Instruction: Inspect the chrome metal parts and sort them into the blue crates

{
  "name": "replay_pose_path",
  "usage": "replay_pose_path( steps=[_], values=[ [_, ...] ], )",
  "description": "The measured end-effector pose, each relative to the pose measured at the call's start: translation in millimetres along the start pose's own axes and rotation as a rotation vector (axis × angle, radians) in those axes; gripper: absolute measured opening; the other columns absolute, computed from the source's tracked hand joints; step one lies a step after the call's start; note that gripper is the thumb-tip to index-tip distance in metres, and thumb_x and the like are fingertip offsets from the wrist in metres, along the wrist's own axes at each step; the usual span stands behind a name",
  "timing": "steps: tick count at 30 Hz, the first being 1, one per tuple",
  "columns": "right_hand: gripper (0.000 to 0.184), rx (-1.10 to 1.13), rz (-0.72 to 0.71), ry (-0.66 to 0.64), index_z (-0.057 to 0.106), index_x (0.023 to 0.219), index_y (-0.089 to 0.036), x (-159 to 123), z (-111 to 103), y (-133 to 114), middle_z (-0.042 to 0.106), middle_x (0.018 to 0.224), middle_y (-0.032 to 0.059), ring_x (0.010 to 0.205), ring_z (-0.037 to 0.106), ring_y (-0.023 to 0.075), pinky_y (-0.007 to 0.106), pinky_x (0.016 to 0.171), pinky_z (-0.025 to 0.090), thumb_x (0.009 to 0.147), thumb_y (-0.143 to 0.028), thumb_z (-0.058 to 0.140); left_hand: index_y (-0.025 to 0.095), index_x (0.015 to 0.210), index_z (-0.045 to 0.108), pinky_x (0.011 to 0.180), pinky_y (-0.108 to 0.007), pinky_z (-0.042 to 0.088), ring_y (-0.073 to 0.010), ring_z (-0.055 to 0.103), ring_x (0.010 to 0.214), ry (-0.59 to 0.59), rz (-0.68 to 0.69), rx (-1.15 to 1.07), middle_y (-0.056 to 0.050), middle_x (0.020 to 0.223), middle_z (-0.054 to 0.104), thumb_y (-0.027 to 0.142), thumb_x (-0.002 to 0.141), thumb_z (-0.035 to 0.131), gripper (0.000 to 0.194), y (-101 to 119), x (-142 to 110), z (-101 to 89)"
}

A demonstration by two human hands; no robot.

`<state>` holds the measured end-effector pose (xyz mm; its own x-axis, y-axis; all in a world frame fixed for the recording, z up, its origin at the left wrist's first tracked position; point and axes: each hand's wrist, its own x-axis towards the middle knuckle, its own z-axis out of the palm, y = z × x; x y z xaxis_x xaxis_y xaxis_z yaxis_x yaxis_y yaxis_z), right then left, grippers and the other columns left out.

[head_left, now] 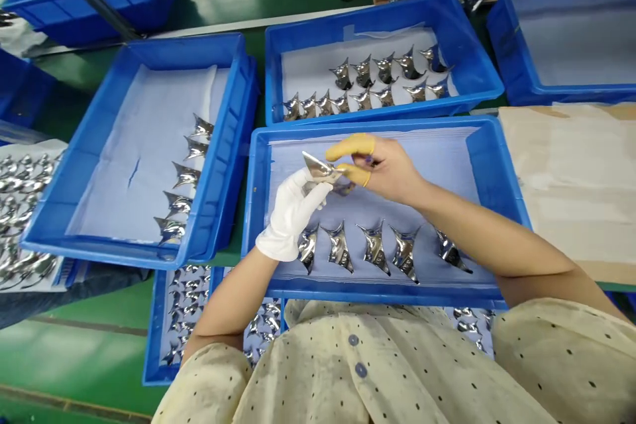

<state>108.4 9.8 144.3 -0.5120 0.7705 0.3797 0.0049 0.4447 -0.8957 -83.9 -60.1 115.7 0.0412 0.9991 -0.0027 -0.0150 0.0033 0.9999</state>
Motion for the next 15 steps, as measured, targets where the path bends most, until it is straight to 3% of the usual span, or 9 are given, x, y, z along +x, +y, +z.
replay_pose_path(
  steps=[2,4,7,10,15],
  values=[
    [0.029,0.158,0.118,0.079,0.075,0.115,-0.025,3.1,10.0,5.6,0.078,0.100,0.0003,0.048,0.035,0.0046,0.025,0.047,0.033,0.087,-0.032,0.078,0.022,0.100,0.074,0.055,-0.025,0.047,-0.0100,0.053,0.051,0.138,0.089,0.106,0.004,0.064,0.066,0.043,0.090,0.077,0.024,-1.2,-0.2,-5.6],
    [0.031,0.269,0.190,0.101,0.073,0.110,-0.024,3.6,19.6,11.3,0.074,0.088,-0.0020,0.046,0.027,0.0038,0.024,0.045,0.029,0.083,-0.037,0.083,0.023,0.097,0.074,0.059,-0.027,0.049,-0.0116,0.056,0.053,0.243,0.180,0.247,0.004,0.063,0.066,0.043,0.091,0.076,0.020,-3.1,-0.4,-9.3],
    [0.034,0.313,0.229,0.193,0.072,0.089,-0.021,3.4,34.3,17.2,0.070,0.078,-0.0012,0.053,0.043,0.0072,0.024,0.050,0.039,0.077,-0.048,0.089,0.024,0.087,0.072,0.067,-0.031,0.052,-0.0155,0.062,0.062,0.324,0.301,0.435,0.000,0.071,0.070,0.047,0.087,0.080,0.025,-5.1,-0.8,-10.6],
    [0.045,0.343,0.260,0.262,0.072,0.083,-0.021,4.8,45.1,19.2,0.074,0.084,0.0027,0.068,0.061,0.0131,0.028,0.061,0.052,0.073,-0.061,0.088,0.025,0.071,0.066,0.065,-0.031,0.050,-0.0174,0.059,0.065,0.323,0.375,0.534,-0.001,0.069,0.064,0.057,0.076,0.087,0.039,-5.8,-1.5,-9.8],
    [0.045,0.404,0.307,0.240,0.075,0.086,-0.021,6.3,50.5,20.1,0.076,0.087,0.0035,0.072,0.065,0.0141,0.028,0.063,0.054,0.071,-0.061,0.089,0.025,0.077,0.068,0.065,-0.028,0.050,-0.0188,0.063,0.076,0.260,0.412,0.576,-0.004,0.080,0.068,0.056,0.071,0.092,0.040,-7.7,-2.2,-11.4]
  ],
)
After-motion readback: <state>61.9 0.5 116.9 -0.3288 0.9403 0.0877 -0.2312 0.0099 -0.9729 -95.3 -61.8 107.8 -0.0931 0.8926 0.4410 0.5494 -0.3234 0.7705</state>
